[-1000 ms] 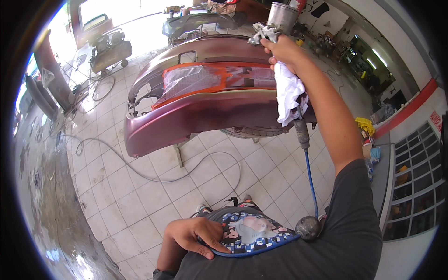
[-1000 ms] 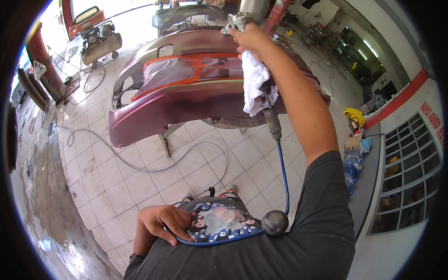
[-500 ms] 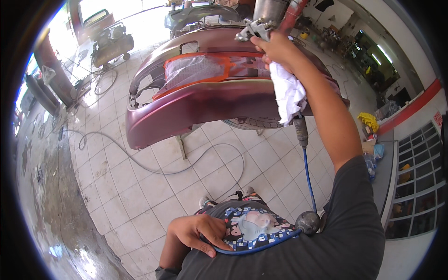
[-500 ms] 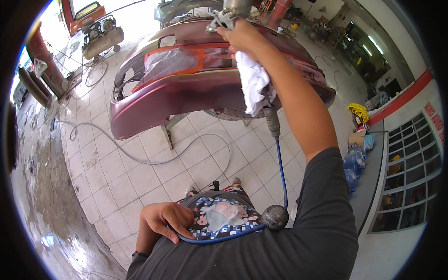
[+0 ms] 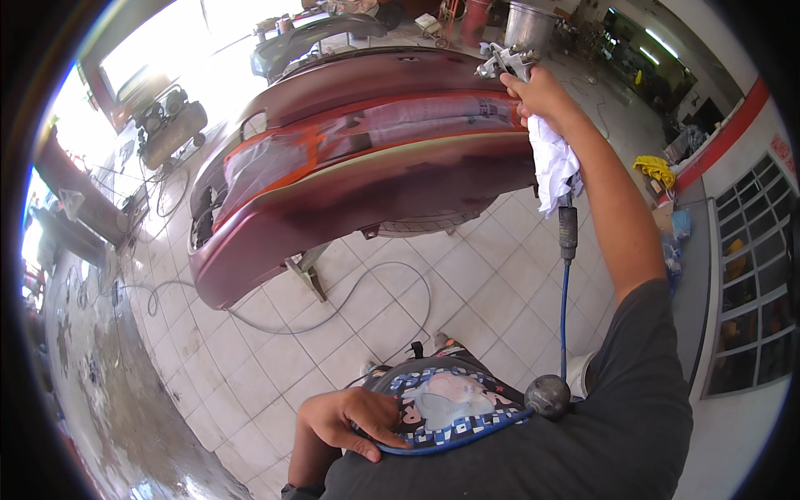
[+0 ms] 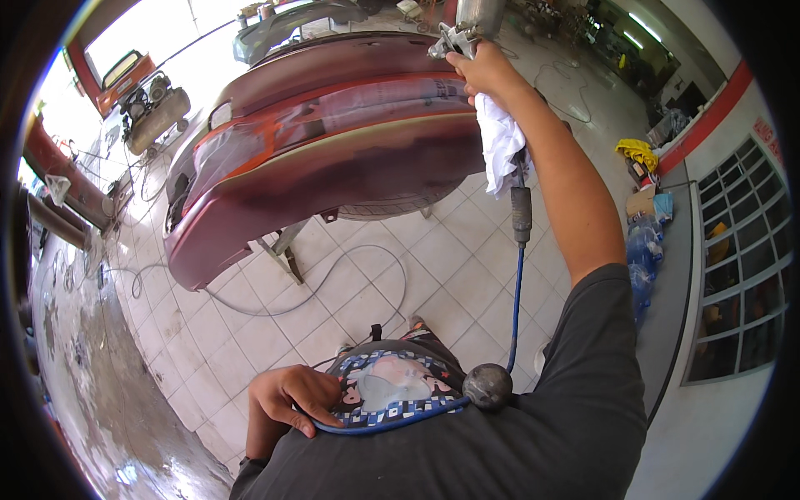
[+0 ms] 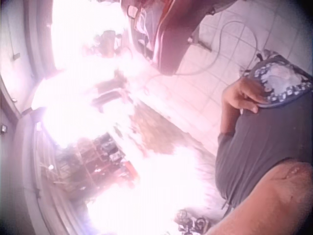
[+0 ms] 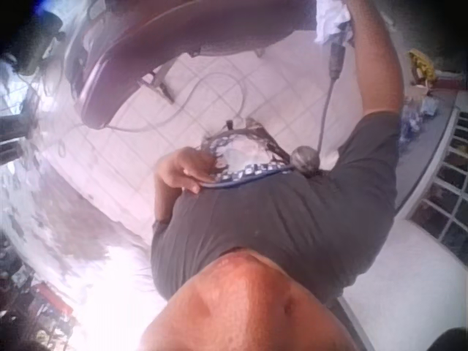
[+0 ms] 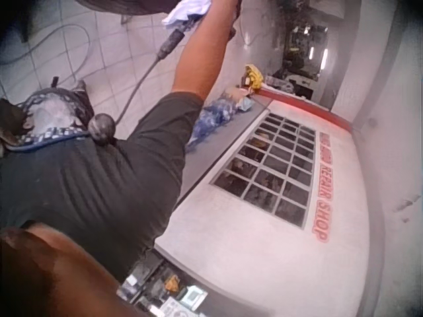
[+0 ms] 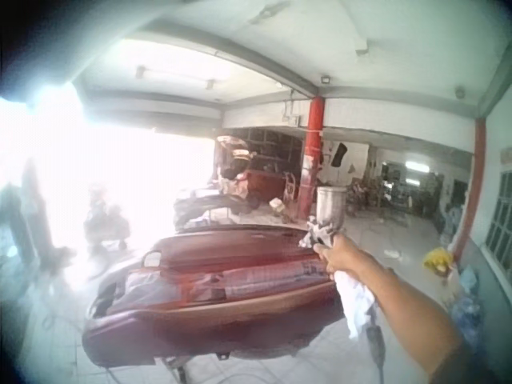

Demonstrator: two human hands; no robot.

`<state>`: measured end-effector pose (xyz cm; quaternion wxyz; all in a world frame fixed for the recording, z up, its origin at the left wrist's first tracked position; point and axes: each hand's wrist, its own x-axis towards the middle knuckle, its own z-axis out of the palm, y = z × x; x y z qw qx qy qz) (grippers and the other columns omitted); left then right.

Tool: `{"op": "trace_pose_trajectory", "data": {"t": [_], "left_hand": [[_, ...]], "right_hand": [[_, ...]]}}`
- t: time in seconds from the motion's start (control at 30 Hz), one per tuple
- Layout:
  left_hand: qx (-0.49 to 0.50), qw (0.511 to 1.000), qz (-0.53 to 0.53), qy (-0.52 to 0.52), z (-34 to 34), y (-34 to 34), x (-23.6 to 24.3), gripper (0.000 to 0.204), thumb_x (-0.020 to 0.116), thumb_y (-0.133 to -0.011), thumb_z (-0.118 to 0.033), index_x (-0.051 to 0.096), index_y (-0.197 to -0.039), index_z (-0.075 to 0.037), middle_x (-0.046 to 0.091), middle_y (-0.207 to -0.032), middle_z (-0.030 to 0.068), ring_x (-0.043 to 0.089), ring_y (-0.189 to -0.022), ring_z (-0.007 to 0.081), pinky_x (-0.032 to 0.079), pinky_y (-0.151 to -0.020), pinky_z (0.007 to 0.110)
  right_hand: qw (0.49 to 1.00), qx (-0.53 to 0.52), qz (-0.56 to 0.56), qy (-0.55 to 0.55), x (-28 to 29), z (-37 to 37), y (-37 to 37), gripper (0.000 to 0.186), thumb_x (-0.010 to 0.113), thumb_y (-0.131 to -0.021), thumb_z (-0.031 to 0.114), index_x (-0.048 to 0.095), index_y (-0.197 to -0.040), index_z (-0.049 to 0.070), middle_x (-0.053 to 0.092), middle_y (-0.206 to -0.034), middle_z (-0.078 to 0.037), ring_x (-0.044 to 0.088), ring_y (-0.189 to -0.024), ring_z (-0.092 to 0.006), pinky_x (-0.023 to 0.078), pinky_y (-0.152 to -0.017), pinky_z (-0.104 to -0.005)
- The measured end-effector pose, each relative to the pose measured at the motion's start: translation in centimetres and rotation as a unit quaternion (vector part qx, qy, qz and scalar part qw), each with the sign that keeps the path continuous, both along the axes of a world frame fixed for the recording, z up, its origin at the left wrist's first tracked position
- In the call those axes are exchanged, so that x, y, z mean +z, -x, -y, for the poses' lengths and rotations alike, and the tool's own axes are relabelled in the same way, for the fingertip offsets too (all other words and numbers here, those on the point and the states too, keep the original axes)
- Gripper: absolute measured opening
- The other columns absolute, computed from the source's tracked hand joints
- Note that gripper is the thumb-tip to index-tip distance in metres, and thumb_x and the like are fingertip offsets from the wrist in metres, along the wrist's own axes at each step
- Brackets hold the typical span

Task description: The person uses a spray gun to apply paint to a car bumper mounted on a stand. They move around the bumper, spraying different sections to cover the surface with a maroon finish.

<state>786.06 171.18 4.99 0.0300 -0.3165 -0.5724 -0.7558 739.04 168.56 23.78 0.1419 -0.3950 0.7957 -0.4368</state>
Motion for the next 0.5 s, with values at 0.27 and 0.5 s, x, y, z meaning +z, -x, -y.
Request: {"op": "trace_pose_trajectory", "data": {"t": [0.27, 0.5], "left_hand": [[0.022, 0.999, 0.040, -0.004, -1.9, 6.5, 1.2, 0.038, 0.078, -0.090, -0.021, 0.073, -0.112, 0.010, 0.056, -0.064, 0.0090, 0.049, -0.060, 0.0234, 0.036, -0.066, 0.037], [0.037, 0.997, 0.069, -0.014, -3.2, 12.9, 1.4, 0.040, 0.080, -0.087, -0.022, 0.073, -0.108, 0.011, 0.055, -0.063, 0.0084, 0.048, -0.057, 0.0228, 0.034, -0.064, 0.038]], "right_hand": [[0.999, -0.032, 0.017, 0.033, -1.2, -3.9, 12.8, 0.030, 0.070, -0.098, 0.028, 0.053, -0.102, 0.003, 0.054, -0.077, -0.002, 0.047, -0.046, -0.0101, 0.045, -0.043, -0.0331], [0.995, -0.081, 0.045, 0.024, -2.4, -6.0, 22.2, 0.026, 0.069, -0.098, 0.026, 0.054, -0.102, 0.005, 0.054, -0.077, -0.002, 0.046, -0.046, -0.0109, 0.044, -0.044, -0.0350]]}}
